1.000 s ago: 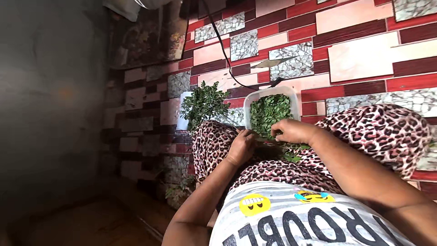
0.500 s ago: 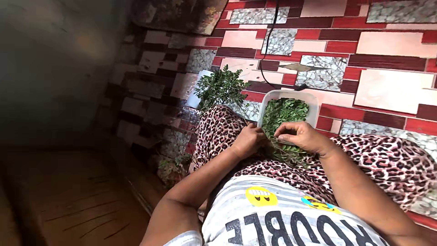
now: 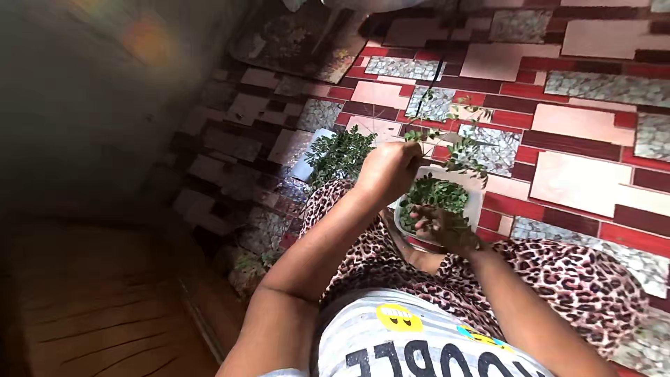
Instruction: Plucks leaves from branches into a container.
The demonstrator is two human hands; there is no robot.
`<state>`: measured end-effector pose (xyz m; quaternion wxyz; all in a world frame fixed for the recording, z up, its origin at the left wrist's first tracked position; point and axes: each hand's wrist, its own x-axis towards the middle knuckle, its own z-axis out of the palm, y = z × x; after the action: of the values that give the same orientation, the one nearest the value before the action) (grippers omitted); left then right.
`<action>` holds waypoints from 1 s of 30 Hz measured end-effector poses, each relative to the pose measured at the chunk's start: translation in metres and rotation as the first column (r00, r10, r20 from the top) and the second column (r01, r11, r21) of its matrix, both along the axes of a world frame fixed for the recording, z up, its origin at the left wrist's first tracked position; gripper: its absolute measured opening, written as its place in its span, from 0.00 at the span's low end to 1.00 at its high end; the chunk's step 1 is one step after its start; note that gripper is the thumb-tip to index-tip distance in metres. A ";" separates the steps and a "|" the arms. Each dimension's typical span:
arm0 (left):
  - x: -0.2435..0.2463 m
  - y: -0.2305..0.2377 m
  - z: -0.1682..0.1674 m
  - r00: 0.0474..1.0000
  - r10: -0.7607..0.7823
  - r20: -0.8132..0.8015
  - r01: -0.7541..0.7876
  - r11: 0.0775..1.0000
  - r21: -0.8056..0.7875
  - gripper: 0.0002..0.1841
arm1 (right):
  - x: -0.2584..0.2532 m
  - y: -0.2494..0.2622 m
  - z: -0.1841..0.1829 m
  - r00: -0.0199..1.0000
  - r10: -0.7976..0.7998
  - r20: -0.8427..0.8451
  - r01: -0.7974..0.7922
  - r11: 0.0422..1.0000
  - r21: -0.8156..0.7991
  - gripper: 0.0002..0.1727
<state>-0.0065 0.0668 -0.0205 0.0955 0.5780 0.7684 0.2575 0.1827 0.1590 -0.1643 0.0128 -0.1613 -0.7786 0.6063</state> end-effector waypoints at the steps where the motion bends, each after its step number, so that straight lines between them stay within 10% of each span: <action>1: 0.005 0.008 0.001 1.000 -0.006 0.015 0.006 1.000 -0.009 0.09 | -0.007 -0.007 0.004 0.999 -0.039 0.036 0.040 0.999 -0.032 0.38; 11: 0.042 0.058 -0.039 0.949 -0.083 0.306 0.095 0.995 -0.026 0.08 | -0.014 -0.022 0.016 0.941 -0.335 -0.055 0.332 0.942 -0.060 0.16; 18: 0.038 0.006 -0.046 0.939 -0.251 0.237 0.106 0.863 0.494 0.09 | -0.013 -0.011 0.017 0.847 -0.517 -0.123 0.471 0.838 -0.275 0.16; 24: 0.011 -0.030 -0.056 0.720 -0.105 0.686 0.160 0.987 -0.017 0.26 | -0.012 -0.006 0.034 0.790 -0.464 -0.401 0.294 0.860 -0.417 0.17; 27: 0.018 -0.033 -0.060 0.492 -0.101 0.865 0.227 0.974 -0.015 0.18 | -0.011 0.002 0.042 0.820 -0.390 -0.418 0.207 0.884 -0.419 0.17; 30: 0.027 -0.037 -0.076 0.525 0.031 0.850 -0.001 0.999 -0.036 0.07 | -0.009 0.007 0.034 0.826 -0.457 -0.331 0.274 0.838 -0.472 0.12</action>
<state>0.0204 0.0302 -0.0970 0.4643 0.3706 0.6339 0.4953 0.1738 0.1658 -0.1303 0.2691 -0.1719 -0.5667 0.7595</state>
